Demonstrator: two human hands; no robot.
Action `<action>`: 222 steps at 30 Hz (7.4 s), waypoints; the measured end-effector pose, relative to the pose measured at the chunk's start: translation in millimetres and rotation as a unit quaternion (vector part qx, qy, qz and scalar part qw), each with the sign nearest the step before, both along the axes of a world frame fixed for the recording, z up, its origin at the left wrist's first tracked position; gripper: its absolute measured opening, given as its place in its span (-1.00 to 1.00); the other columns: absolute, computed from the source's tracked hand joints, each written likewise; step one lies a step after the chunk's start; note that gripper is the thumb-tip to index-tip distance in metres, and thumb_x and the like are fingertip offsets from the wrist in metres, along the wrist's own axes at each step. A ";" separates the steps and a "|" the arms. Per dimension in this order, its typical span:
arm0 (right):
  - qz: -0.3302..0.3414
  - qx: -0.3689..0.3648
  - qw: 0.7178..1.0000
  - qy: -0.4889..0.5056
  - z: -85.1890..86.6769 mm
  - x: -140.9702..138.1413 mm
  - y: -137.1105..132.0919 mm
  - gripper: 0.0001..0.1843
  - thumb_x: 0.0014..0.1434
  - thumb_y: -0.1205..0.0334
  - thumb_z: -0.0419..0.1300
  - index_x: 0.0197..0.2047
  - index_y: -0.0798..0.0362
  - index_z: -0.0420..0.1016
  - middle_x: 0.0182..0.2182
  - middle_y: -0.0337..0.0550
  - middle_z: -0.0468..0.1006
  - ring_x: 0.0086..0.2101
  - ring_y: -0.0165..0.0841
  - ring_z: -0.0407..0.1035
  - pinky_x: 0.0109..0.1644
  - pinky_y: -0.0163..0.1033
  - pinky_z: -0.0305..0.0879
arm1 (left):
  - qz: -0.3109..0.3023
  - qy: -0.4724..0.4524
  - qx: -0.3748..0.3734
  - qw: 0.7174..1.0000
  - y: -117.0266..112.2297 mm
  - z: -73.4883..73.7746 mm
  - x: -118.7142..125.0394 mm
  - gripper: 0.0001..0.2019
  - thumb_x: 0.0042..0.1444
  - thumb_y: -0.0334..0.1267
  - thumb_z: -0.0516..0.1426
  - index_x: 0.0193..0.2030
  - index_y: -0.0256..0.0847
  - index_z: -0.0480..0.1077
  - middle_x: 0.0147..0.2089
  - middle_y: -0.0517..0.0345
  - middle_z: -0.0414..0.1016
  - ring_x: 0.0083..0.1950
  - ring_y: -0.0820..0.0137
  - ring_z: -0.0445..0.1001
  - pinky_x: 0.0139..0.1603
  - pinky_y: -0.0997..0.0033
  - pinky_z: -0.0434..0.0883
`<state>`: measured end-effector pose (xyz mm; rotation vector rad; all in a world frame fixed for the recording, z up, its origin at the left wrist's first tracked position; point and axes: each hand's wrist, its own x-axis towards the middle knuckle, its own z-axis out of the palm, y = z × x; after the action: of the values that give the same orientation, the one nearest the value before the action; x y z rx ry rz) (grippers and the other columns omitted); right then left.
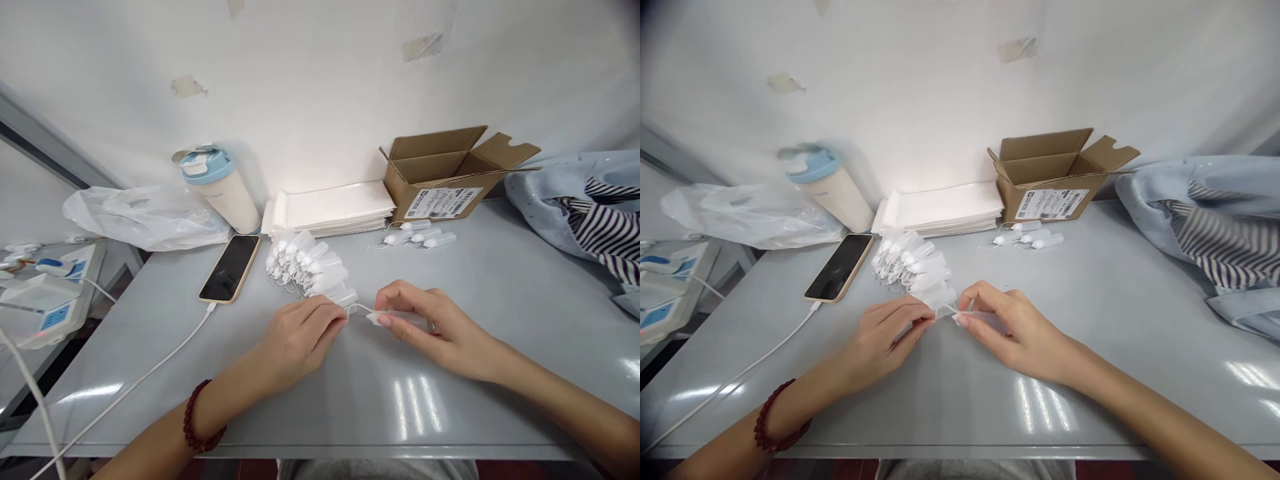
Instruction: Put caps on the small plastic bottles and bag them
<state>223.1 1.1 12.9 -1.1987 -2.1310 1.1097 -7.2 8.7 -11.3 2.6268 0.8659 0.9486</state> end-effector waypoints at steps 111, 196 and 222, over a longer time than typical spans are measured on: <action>-0.239 0.300 0.852 -0.356 -55.2 88.0 96.2 -0.67 0.19 0.30 -0.04 0.00 0.14 0.36 -0.03 0.14 0.41 -0.03 0.01 0.28 -0.12 0.03 0.28 | 0.334 -0.138 -0.105 0.927 38.7 6.0 -23.5 -0.79 0.14 -0.20 0.08 -0.39 -0.29 0.43 -0.56 0.25 0.36 -0.56 0.54 0.24 -0.50 0.55 0.24; 0.030 -0.046 0.997 0.060 0.8 -2.2 0.0 -0.78 0.30 0.17 -0.04 -0.05 0.00 0.33 -0.39 -0.20 0.52 -0.36 -0.36 0.38 -0.33 -0.30 0.26 | 0.041 -0.044 -0.335 0.940 -13.3 16.4 11.4 -0.84 0.23 -0.34 0.00 -0.30 -0.18 0.39 -0.44 0.24 0.44 -0.48 0.51 0.35 -0.50 0.57 0.29; 0.009 -0.110 0.987 0.118 -1.6 -10.6 -5.2 -0.89 0.26 0.18 0.03 -0.15 -0.01 0.24 -0.46 -0.27 0.45 -0.41 -0.42 0.31 -0.44 -0.36 0.16 | 0.009 -0.069 -0.241 0.968 -15.8 10.7 12.9 -0.87 0.21 -0.42 0.02 -0.30 -0.25 0.37 -0.48 0.23 0.38 -0.49 0.54 0.29 -0.48 0.58 0.25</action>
<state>212.5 -4.1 11.3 -1.0825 -1.8815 1.4489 5.7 -7.2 -0.6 2.1189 0.9461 0.7912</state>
